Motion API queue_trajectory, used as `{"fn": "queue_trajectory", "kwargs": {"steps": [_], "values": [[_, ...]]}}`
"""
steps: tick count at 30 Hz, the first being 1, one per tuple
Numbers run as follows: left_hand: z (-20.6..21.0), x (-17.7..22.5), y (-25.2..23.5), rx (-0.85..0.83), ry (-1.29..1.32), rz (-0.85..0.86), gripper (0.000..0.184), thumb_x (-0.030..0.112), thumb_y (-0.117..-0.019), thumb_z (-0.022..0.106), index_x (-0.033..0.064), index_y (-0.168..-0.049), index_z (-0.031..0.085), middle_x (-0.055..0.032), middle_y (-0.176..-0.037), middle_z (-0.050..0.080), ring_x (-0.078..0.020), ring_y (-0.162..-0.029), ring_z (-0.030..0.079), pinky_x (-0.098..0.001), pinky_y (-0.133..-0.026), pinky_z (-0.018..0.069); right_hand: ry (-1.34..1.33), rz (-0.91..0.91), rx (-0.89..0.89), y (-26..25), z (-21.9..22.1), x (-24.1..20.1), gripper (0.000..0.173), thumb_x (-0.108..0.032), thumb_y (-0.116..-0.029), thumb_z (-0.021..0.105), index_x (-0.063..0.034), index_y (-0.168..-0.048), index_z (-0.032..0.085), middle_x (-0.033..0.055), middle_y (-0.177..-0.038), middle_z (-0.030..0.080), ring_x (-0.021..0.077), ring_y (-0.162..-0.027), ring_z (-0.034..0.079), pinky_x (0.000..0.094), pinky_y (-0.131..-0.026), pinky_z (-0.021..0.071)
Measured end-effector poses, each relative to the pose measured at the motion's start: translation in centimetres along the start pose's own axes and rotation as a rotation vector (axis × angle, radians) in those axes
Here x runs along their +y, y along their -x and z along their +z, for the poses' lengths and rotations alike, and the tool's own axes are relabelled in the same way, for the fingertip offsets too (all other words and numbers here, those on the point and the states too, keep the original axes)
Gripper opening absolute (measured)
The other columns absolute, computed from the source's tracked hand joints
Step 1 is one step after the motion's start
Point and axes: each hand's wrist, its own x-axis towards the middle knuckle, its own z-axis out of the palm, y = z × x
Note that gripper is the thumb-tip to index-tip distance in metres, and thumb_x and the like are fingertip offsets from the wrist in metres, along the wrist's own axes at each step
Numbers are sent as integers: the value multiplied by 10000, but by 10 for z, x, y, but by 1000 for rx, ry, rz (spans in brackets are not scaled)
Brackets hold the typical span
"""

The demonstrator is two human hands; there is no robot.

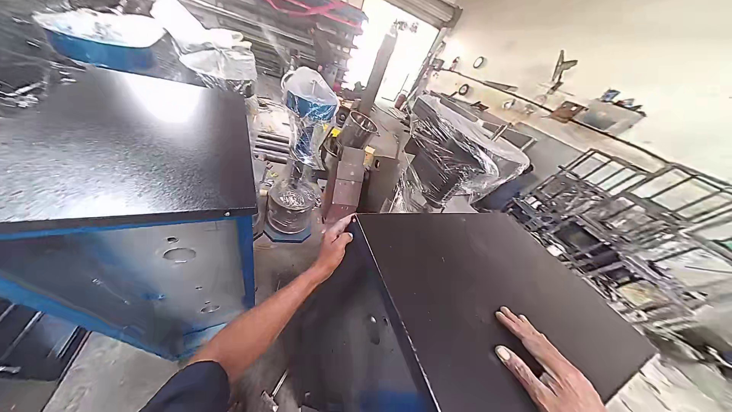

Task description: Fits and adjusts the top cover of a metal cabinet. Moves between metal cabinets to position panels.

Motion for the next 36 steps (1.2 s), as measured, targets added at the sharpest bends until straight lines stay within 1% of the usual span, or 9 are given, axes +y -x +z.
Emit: {"fn": "queue_trajectory", "kwargs": {"steps": [11,14,16,20,26,29,32,34,36], "values": [[-11,-34,-5,-123,344,120,515,-30,-835,707,-150,-1314,559,-229,-1292,653,-279,-1191,661,-418,-1043,563,-251,409,440,10,7,-18,328,-129,-976,619,79,-1223,677,151,-1255,708,81,-1210,639,243,-1071,491],[-14,-42,-12,-228,171,90,817,47,-772,813,-83,-1477,421,-182,-1396,611,-231,-1249,639,-394,-1067,558,-257,447,464,10,6,-13,302,-86,-968,624,68,-1221,683,120,-1242,721,75,-1181,655,240,-1054,509],[-12,-49,-14,-300,-88,-38,791,95,-743,782,76,-1483,505,-70,-1315,681,-156,-1157,677,-396,-1004,575,-237,482,455,8,4,-11,310,-86,-967,631,56,-1239,676,107,-1255,715,72,-1189,648,236,-1057,504],[-2,-62,-9,-228,-267,-69,616,8,-737,697,54,-1349,651,-130,-1092,761,-254,-1003,740,-504,-907,592,-137,579,493,3,5,-13,388,-191,-950,673,26,-1272,672,122,-1292,699,100,-1198,648,268,-1044,517],[-2,-63,-5,-182,-344,-58,470,23,-786,697,-21,-1252,662,-162,-1016,750,-248,-965,735,-474,-900,590,-181,914,955,38,34,-45,542,-218,-1107,403,124,-1523,337,292,-1575,388,263,-1465,412,329,-1219,300],[-4,-58,-7,-223,-354,-146,401,33,-818,698,9,-1217,663,-138,-1013,741,-228,-953,724,-481,-883,590,-456,538,1101,109,119,-109,633,-332,-1129,282,85,-1587,149,201,-1657,276,180,-1543,277,260,-1236,277],[-6,-46,-6,-217,-372,-221,350,29,-829,714,9,-1175,666,-164,-1006,729,-274,-931,718,-547,-840,587,-747,521,1052,135,198,-191,955,-724,-832,671,-45,-1454,414,-29,-1369,613,-4,-1299,531,276,-1097,456],[-10,-40,0,-208,-379,-210,309,7,-843,711,-4,-1148,662,-184,-981,722,-301,-887,715,-559,-789,585,-449,677,812,127,201,-218,1179,-659,-648,837,140,-1397,399,147,-1326,609,59,-1247,554,282,-1079,460],[-8,-37,0,-209,-420,-248,289,40,-863,698,-13,-1143,649,-196,-984,715,-325,-907,710,-577,-797,576,-245,707,868,111,199,-208,901,-462,-629,922,122,-1225,580,162,-1124,721,106,-1075,696,321,-986,569]]}}
